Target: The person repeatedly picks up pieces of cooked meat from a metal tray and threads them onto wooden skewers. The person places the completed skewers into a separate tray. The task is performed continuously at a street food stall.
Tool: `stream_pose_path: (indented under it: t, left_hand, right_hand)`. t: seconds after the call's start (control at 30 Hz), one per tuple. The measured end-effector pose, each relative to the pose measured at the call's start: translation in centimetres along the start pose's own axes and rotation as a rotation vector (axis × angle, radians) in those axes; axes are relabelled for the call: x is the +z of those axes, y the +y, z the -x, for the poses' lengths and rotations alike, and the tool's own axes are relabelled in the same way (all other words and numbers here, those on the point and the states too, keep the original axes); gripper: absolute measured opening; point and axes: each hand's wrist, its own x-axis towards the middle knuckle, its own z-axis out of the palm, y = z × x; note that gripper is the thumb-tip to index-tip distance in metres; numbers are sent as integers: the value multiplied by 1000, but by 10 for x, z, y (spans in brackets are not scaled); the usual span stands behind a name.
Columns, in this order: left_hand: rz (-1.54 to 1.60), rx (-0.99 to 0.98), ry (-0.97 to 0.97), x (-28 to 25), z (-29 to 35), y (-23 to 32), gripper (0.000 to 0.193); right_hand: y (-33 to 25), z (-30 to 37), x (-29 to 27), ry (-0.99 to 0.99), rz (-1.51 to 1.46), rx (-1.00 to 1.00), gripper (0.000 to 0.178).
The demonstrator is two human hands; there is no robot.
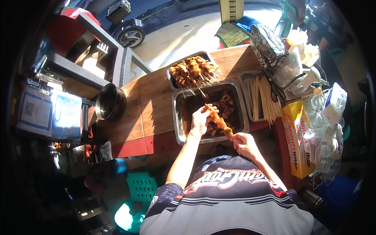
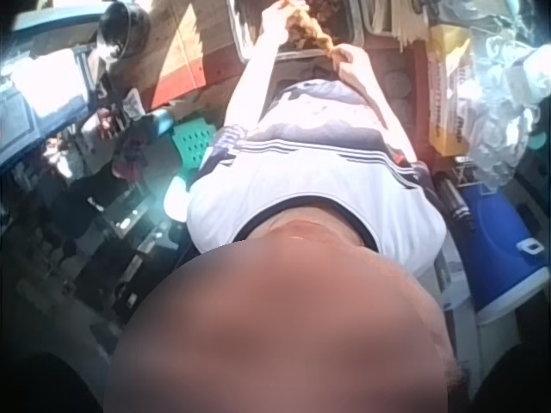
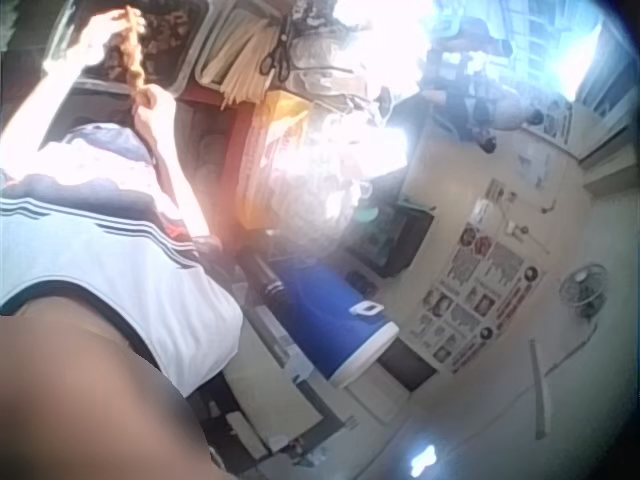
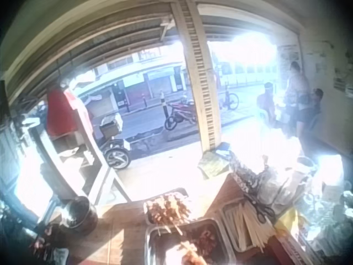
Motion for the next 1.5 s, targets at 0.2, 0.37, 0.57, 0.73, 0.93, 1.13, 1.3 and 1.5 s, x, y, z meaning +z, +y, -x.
stream_pose_path:
  t: [0.2, 0.37, 0.57, 0.73, 0.93, 1.13, 1.3, 1.5]
  left_hand:
    - [-28, 127, -9, -6, 0, 18, 32]
    - [129, -8, 141, -22, -13, 19, 37]
    - [-1251, 46, -69, -27, 19, -3, 41]
    - [-1623, 83, 22, -10, 43, -22, 46]
    - [-1550, 92, 17, -27, 34, -21, 34]
    - [-1118, 266, 51, -62, 20, -25, 20]
    - [-469, 27, 203, -77, 3, -21, 24]
    - [-213, -66, 273, -77, 1, -7, 24]
  right_hand:
    - [11, -3, -2, 135, 359, -189, 12]
    - [30, -20, 0, 89, 102, -195, 11]
    - [32, -29, 4, 90, 55, -184, 13]
    - [25, -37, 6, 52, 10, -157, 14]
    - [17, -41, 8, 4, -7, -101, 14]
    - [21, -43, 12, 36, 70, -147, 15]
    - [29, -39, 17, 186, 298, -390, 13]
    - [32, -35, 21, 219, 289, -359, 12]
